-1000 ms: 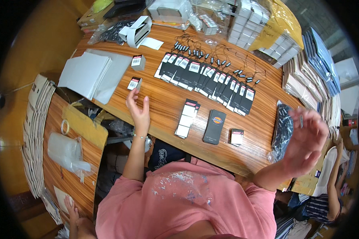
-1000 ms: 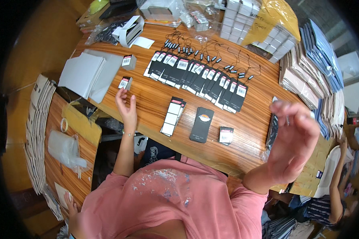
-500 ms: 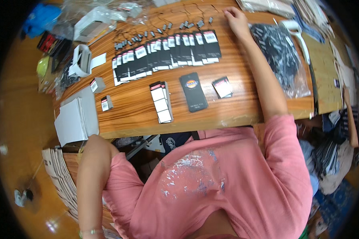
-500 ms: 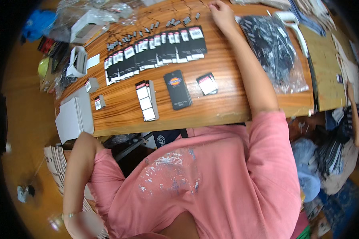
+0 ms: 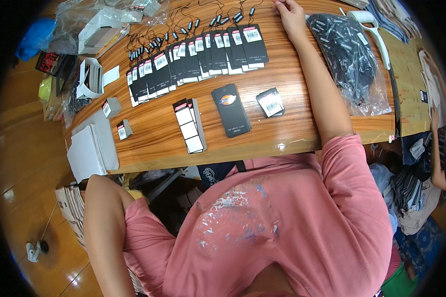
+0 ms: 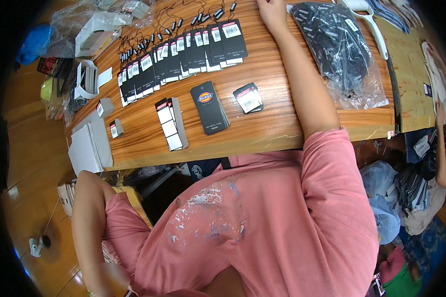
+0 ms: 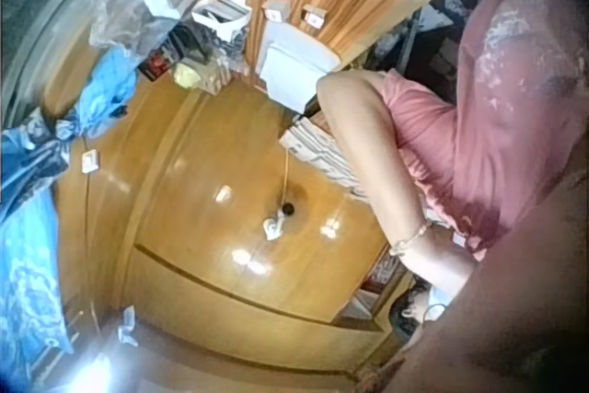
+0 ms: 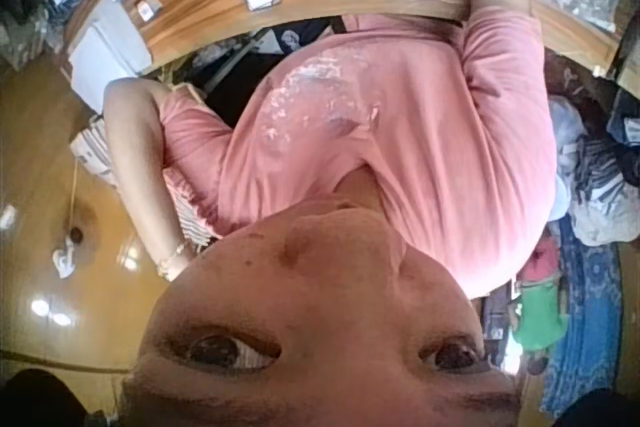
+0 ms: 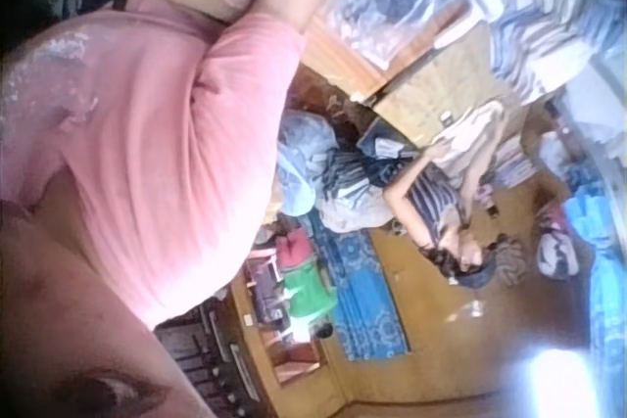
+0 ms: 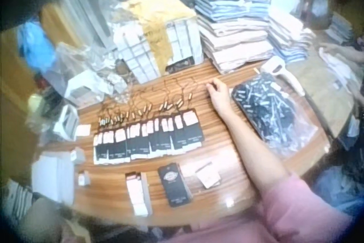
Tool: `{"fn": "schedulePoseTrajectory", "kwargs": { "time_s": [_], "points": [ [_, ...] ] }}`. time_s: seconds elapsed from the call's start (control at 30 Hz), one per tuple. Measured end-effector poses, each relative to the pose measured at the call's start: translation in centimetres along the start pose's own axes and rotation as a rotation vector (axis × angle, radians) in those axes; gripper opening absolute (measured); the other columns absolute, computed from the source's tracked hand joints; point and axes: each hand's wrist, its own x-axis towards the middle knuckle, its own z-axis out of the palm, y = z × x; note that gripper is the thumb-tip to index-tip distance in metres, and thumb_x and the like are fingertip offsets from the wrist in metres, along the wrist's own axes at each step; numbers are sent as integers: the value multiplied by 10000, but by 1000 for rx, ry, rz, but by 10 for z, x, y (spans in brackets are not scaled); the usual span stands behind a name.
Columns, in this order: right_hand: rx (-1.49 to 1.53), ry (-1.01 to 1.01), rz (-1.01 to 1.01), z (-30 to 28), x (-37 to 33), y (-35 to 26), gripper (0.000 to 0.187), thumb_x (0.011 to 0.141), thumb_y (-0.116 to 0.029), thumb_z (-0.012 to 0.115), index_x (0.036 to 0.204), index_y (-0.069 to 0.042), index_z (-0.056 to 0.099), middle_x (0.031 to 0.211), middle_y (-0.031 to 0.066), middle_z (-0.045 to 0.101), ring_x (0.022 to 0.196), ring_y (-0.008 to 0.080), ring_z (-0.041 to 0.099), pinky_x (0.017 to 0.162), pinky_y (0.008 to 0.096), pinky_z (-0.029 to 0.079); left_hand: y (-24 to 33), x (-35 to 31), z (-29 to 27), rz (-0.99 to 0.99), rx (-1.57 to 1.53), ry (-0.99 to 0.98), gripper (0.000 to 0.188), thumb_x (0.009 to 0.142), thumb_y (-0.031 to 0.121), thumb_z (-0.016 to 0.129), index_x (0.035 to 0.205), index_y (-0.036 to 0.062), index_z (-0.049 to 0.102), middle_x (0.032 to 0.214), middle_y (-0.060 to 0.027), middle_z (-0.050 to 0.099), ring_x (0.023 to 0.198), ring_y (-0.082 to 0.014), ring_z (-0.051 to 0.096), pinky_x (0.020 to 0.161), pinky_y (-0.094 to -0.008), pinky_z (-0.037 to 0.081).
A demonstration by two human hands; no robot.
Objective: The person is attaching plastic security ties to paper garment tags. They pick up a tag, thread a plastic string through a hole in the tag, and then secure the two ends together.
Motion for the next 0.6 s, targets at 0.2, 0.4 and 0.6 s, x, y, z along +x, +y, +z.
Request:
{"fn": "schedulePoseTrajectory", "kwargs": {
  "time_s": [0.2, 0.4, 0.6],
  "points": [
    [26, -62, 59, 2, -5, -2, 166, 833, -153, 527, 871, -5, 593, 746, 37, 592, 683, 99, 534, 613, 229, 428, -12, -6, -16, -42, -34, 31, 185, 855, 142, 451, 836, 26, 595, 837, -47, 585, 793, -134, 539, 725, -281, 430],
    [-365, -18, 45, 22, 21, -37, 128, 779, -115, 542, 841, -26, 612, 739, 94, 611, 704, 234, 585, 633, 299, 450, -45, -59, -66, 38, -289, 353, 186, 867, 139, 445, 846, 22, 587, 824, -37, 580, 776, -115, 536, 709, -267, 433],
    [-207, 105, -101, 18, 33, -5, 122, 775, -124, 550, 790, -13, 598, 744, 87, 552, 624, 204, 524, 588, 298, 415, -289, -141, -153, -862, 273, 1134, 259, 860, 266, 512, 867, 18, 586, 779, -23, 581, 733, -108, 529, 669, -251, 431]
  ]
}}
